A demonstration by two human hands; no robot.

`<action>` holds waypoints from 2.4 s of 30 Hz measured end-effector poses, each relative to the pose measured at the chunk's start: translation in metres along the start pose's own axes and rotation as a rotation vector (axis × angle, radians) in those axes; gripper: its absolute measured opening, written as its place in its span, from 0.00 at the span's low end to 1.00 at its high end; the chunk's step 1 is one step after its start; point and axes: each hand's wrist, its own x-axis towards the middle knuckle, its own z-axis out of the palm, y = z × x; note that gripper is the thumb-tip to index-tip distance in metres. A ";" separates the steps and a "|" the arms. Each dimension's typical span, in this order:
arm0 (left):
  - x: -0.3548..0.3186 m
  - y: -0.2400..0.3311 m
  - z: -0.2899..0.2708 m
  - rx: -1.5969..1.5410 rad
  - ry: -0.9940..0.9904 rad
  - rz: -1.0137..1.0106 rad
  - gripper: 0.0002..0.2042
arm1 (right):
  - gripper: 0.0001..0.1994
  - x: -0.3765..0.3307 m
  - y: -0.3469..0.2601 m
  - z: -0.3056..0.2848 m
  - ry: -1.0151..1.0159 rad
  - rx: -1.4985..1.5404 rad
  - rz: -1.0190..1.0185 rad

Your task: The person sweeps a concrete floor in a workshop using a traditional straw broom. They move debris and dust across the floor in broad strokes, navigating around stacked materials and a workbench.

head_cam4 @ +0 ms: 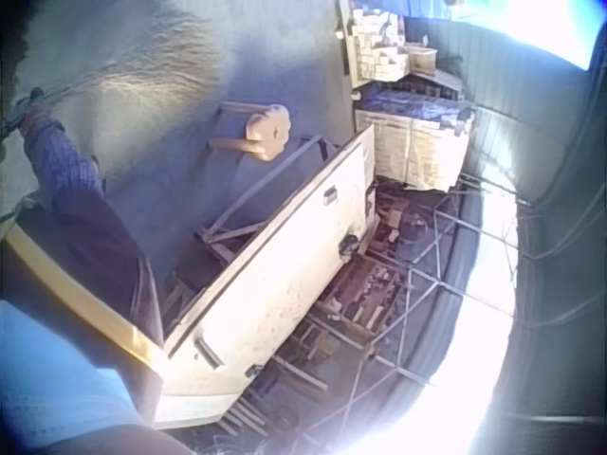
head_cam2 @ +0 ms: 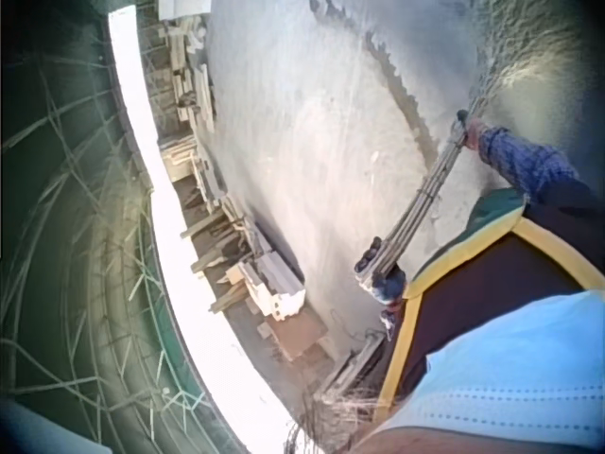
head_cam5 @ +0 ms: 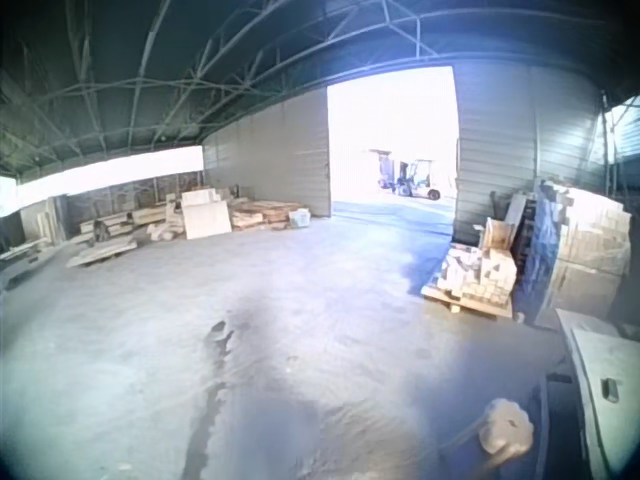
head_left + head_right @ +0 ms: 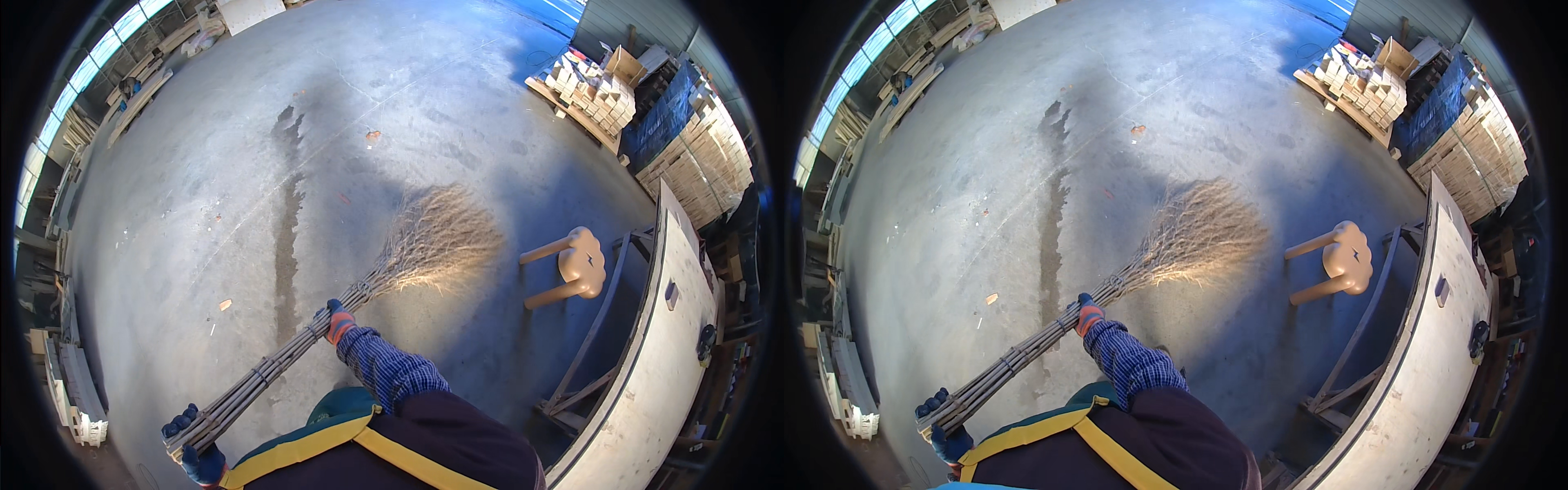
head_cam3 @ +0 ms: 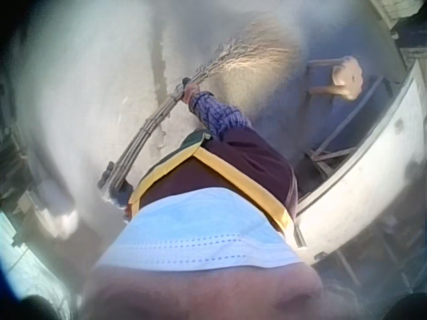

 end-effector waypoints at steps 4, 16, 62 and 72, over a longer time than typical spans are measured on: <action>0.028 -0.024 0.011 -0.137 -0.217 0.015 0.23 | 0.11 -0.018 -0.062 0.043 -0.059 -0.062 -0.148; 0.178 -0.122 0.178 -0.180 -0.237 -0.066 0.31 | 0.11 -0.014 -0.195 0.035 -0.088 0.405 -0.248; 0.307 -0.250 0.731 0.015 -0.630 -0.023 0.18 | 0.09 -0.030 -0.744 0.110 0.086 0.559 -0.513; 0.415 -0.280 0.669 0.266 -0.319 0.189 0.15 | 0.08 -0.073 -0.775 0.287 0.035 0.322 -0.369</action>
